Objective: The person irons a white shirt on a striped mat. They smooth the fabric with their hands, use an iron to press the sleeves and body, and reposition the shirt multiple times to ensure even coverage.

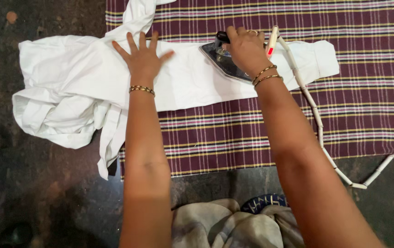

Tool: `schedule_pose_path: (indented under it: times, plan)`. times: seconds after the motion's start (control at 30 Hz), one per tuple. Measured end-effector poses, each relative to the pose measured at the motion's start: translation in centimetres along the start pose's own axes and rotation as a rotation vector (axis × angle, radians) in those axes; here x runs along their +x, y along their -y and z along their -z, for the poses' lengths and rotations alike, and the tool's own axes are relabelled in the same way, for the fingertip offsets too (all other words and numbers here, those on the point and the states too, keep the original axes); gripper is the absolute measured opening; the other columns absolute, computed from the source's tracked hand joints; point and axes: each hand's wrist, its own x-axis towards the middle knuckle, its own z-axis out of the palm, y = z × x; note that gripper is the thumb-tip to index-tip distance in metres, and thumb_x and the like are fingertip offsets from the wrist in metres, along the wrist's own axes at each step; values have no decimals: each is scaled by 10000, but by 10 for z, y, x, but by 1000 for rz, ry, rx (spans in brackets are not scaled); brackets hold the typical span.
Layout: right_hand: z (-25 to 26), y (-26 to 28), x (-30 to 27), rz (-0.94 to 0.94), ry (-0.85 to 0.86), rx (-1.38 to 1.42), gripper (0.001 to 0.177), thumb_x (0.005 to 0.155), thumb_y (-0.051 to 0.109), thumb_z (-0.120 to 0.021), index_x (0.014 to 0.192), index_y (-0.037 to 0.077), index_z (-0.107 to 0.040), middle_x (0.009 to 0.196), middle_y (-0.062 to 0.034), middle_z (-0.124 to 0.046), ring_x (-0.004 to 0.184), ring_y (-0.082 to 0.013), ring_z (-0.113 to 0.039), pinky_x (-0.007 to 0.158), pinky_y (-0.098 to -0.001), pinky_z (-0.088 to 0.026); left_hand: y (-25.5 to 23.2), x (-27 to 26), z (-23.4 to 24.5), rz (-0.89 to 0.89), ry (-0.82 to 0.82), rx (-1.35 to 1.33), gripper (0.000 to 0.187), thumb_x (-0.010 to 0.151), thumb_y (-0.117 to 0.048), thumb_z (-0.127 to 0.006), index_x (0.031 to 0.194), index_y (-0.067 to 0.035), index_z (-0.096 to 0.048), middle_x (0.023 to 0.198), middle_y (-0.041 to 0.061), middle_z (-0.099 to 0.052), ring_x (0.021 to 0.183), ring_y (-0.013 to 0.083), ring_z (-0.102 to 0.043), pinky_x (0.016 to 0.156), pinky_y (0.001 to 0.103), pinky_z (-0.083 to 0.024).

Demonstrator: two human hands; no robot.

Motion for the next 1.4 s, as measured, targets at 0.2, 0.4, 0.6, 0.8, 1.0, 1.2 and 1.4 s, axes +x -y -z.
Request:
schedule_pose_path:
  times: [0.2,0.4,0.6,0.8,1.0,1.2,1.4]
  plan:
    - [9,5,3,14,27,22,291,1010,360,-659,1147,110,-600,1044,-144,-683,996,-386,-664,897,-574,-410,13,18,-8,-70,-291,-72,179,1006,-270,-656,962,-145,-776,1118,72,-717,1368,403,-455,1091,827,57]
    - [7,10,11,67,11,28,311,1015,351,-666,1209,115,-610,1082,-144,-674,984,-397,-668,897,-571,-421,15,32,-27,18,-313,-221,208,993,-253,-676,924,-73,-755,1032,51,-744,1286,381,-487,1120,761,-19]
    - [2,40,30,136,-79,18,358,985,365,-701,1228,118,-613,1055,-121,-688,939,-377,-670,818,-559,-450,27,37,-38,42,-280,-252,263,1009,-279,-654,903,-59,-752,1013,74,-749,1317,352,-456,1112,717,-127]
    - [-8,88,57,190,-176,-19,397,937,393,-719,1209,128,-605,1018,-111,-697,886,-350,-682,761,-534,-464,36,44,-47,60,-273,-316,225,977,-271,-677,928,-63,-744,990,78,-745,1300,328,-425,1085,663,-201]
    - [-16,122,70,104,-201,-24,343,983,365,-684,1202,121,-583,976,-118,-696,845,-336,-675,721,-514,-458,44,48,-46,77,-189,-371,147,1011,-165,-598,974,-64,-697,1027,64,-734,1355,318,-386,1114,669,-167]
    - [-20,122,75,98,-219,-88,301,992,348,-645,1177,133,-545,971,-125,-685,829,-324,-674,719,-510,-455,31,39,-41,75,-149,-246,260,971,34,-468,1190,-60,-571,1232,127,-662,1451,362,-348,1136,740,-98]
    - [-24,120,78,78,-152,-157,248,985,256,-628,1185,145,-534,1019,-118,-679,888,-336,-675,776,-519,-466,11,11,-27,34,-255,-112,441,956,-19,-508,1393,-73,-539,1383,190,-547,1434,445,-321,1129,747,-87]
